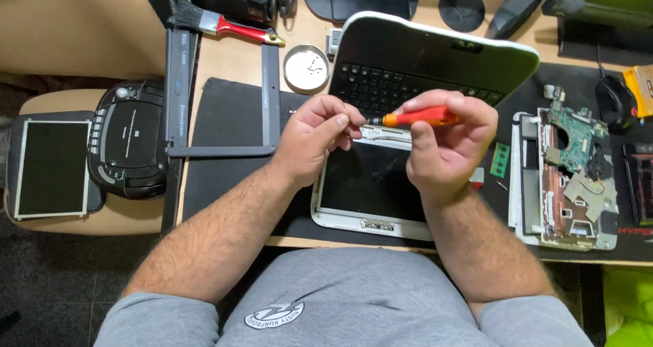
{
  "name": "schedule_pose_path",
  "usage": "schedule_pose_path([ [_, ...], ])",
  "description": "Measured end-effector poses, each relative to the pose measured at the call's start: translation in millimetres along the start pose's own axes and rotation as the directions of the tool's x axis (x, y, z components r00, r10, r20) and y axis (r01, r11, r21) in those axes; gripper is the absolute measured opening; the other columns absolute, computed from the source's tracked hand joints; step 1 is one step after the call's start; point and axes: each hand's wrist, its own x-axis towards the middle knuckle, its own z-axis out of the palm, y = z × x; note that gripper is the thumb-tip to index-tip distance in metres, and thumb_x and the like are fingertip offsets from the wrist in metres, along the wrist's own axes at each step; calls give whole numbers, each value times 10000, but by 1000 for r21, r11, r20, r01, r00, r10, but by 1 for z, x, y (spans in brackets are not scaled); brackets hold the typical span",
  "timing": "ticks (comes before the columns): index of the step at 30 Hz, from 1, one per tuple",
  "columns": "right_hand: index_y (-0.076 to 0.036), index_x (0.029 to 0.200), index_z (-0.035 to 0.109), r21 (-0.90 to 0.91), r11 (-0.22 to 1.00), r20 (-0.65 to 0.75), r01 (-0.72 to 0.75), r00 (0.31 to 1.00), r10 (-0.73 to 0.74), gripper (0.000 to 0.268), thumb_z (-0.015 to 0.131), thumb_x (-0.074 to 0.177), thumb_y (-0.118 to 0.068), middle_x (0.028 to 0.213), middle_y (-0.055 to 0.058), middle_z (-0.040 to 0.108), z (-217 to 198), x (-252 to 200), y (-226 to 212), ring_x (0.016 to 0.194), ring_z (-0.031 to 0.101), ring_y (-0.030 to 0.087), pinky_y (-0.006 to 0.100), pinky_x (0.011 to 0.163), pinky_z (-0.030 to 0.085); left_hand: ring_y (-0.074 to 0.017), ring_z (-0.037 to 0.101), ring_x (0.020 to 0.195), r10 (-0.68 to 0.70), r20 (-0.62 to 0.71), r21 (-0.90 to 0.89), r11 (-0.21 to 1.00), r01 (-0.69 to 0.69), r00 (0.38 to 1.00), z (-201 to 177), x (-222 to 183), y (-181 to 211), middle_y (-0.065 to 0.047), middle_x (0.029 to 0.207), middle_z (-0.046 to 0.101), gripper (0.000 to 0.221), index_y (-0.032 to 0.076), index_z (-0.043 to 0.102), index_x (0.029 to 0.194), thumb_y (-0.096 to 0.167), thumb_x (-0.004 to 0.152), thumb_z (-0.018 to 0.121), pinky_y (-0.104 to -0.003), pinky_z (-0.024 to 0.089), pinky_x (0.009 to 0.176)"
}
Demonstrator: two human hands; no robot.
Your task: Removing a damaged laptop screen and installing a replacement, including cable connection and screw fastening.
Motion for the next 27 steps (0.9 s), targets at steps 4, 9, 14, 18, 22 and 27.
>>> schedule_pose_path([
  [4, -5, 1216, 362, 5, 1000, -35, -17, 999, 17, 336, 633, 1024, -56, 940, 330, 598, 7, -10, 18, 777, 686, 410, 446, 747, 603, -209, 777, 854, -28, -24, -38, 999, 27, 999, -6, 0, 0, -187, 1026, 732, 52, 17, 587, 1051, 22, 1000, 599, -216, 612, 624],
  [9, -39, 1187, 354, -6, 998, -65, -61, 996, 60, 306, 621, 1039, -64, 976, 306, 591, 0, -23, 22, 826, 692, 395, 453, 782, 609, -204, 779, 855, -55, -4, -8, 998, 55, 998, 0, 1, 2, -180, 1016, 743, 51, 10, 603, 1036, 12, 987, 617, -215, 610, 624],
  [14, -56, 1183, 352, 9, 998, -63, -60, 996, 61, 302, 618, 1041, -72, 964, 292, 590, -1, -25, 19, 816, 702, 407, 457, 768, 613, -219, 779, 847, -61, -6, -7, 998, 61, 998, -1, -1, -5, -185, 1002, 743, 55, 17, 606, 1042, 29, 992, 625, -222, 587, 612],
  [18, -61, 1187, 367, 0, 999, -45, -45, 998, 45, 307, 629, 1027, -51, 961, 279, 603, 1, -27, 15, 817, 708, 402, 458, 754, 617, -227, 772, 834, -49, -15, 5, 999, 49, 999, -2, -2, -5, -192, 986, 744, 56, 23, 603, 1048, 43, 999, 621, -232, 582, 615],
  [22, -65, 1181, 368, -7, 999, -36, -34, 999, 34, 303, 629, 1028, -42, 966, 278, 607, 2, -28, 14, 827, 714, 411, 462, 754, 619, -224, 767, 832, -45, -9, 12, 999, 45, 999, -4, -3, -6, -185, 981, 745, 58, 27, 604, 1047, 51, 998, 623, -231, 579, 615],
  [27, -59, 1172, 365, -25, 999, -34, -29, 999, 29, 306, 631, 1021, -45, 960, 291, 616, 4, -28, 11, 827, 716, 418, 455, 755, 615, -215, 763, 836, -62, -8, 14, 998, 63, 998, -4, -3, -4, -181, 989, 749, 63, 31, 610, 1049, 73, 1003, 619, -228, 572, 620],
])
